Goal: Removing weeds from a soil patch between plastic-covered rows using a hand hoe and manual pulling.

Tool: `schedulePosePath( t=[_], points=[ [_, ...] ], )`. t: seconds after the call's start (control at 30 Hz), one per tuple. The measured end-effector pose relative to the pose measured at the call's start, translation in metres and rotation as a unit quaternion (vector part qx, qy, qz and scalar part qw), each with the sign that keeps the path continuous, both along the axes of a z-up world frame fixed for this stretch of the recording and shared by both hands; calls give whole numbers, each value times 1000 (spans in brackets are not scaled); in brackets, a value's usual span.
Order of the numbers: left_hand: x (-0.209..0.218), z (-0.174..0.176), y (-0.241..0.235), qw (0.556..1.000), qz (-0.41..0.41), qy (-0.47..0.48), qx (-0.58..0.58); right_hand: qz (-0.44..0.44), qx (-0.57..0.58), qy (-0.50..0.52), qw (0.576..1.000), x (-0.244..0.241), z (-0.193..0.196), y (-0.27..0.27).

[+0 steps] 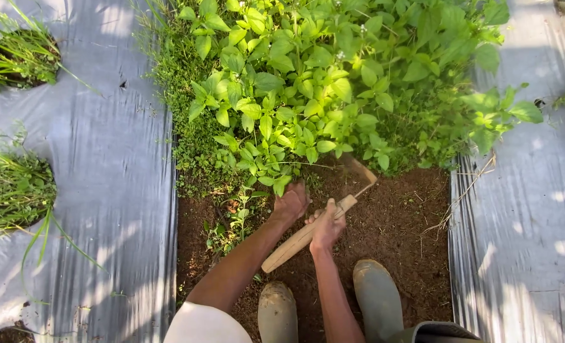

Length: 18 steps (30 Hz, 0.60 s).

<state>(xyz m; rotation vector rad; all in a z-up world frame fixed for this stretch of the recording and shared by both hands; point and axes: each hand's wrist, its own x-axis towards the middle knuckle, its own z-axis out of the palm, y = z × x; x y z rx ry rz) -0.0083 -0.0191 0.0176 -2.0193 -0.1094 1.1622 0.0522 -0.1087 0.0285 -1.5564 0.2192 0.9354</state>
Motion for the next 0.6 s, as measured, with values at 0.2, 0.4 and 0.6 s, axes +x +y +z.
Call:
schedulePosePath(
  t=[0.2, 0.4, 0.6],
  points=[
    [-3, 13, 18, 1000, -12, 23, 8, 48, -11, 55, 997, -17, 12, -5],
    [-8, -30, 31, 987, 137, -50, -61, -19, 13, 25, 999, -13, -4, 0],
    [-11, -12, 16, 873, 400, -194, -202, 47, -11, 72, 996, -31, -8, -9]
  ],
)
